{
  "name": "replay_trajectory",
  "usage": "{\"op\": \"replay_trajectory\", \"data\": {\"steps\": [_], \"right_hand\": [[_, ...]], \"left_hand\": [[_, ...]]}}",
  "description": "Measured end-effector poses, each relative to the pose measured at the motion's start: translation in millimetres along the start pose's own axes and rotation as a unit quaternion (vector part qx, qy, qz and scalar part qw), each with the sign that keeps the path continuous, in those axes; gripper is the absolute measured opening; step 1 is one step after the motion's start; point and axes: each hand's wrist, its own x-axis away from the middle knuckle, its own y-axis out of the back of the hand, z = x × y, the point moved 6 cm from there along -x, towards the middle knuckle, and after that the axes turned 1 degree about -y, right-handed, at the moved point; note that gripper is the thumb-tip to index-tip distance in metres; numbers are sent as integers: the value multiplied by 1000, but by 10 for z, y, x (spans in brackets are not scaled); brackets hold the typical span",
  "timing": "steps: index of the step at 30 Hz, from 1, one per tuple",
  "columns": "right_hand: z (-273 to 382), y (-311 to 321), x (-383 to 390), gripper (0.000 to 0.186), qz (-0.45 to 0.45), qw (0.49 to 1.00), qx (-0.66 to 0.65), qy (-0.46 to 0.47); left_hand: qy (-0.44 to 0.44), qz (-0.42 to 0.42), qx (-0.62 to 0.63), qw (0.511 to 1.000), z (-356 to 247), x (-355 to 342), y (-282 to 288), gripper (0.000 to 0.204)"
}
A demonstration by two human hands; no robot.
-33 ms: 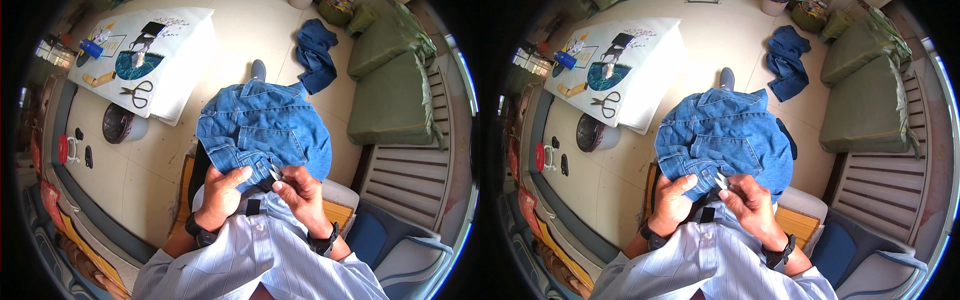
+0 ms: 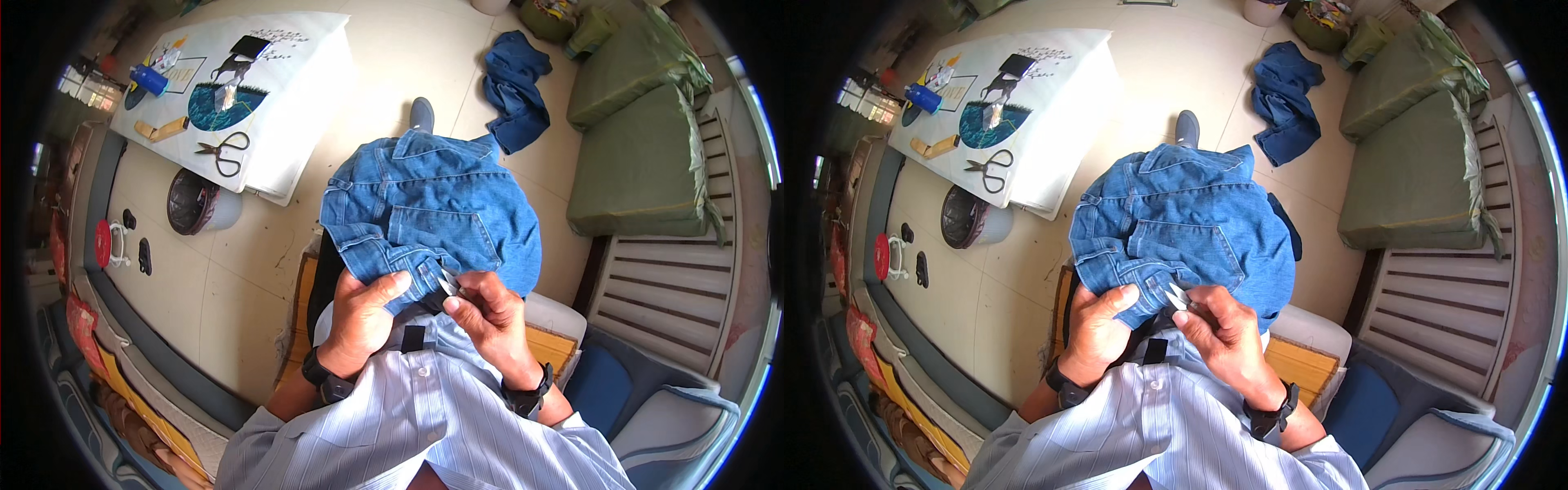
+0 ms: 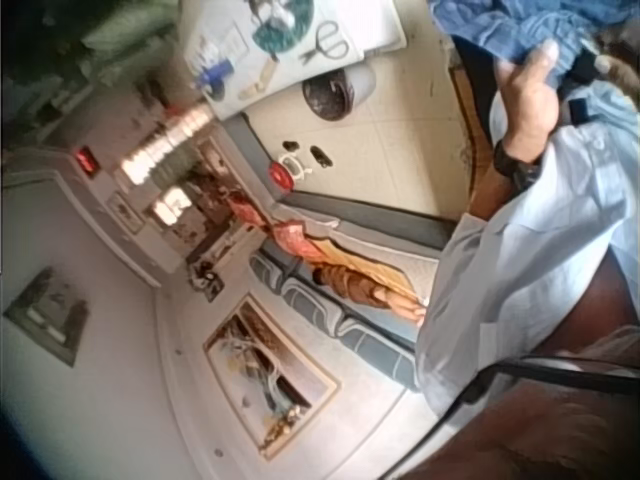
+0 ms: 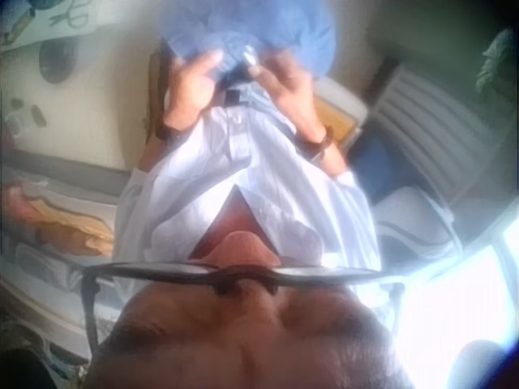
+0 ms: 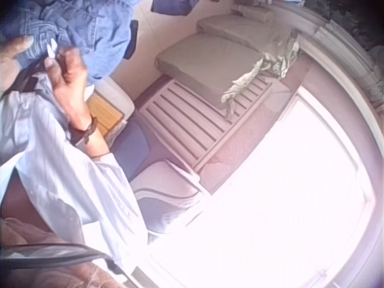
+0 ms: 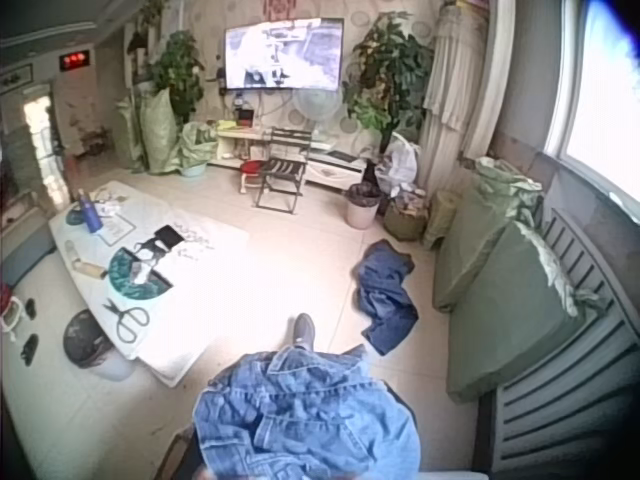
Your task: The person uses a seam ripper to remove stitches from the pocket area of a pair of blue jeans. They repeatedly pick at the seam, pull out threads, and inspect the fabric while seated.
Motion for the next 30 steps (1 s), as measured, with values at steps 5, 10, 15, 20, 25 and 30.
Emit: {"op": "replay_trajectory", "data": {"steps": [5,10,15,20,25,30], "right_hand": [[-72,29,-16,19,-48,998,-22,-32],[-12,-10,-8,21,57,997,-29,-49],[68,-43,-27,20,58,998,18,-25],[92,-18,-63,21,24,998,62,3],[37,23,-30,20,90,994,25,-60],[-6,57,-34,20,75,993,-70,-57]], "left_hand": [[-1,3,-7,1000,-37,9,-27,25],[-3,-5,0,1000,-9,2,0,25],[-2,-9,-9,1000,3,11,10,23],[2,-7,-6,1000,3,8,4,22],[4,-7,10,1000,2,12,-7,25],[6,1,15,1000,16,-8,3,27]]}}
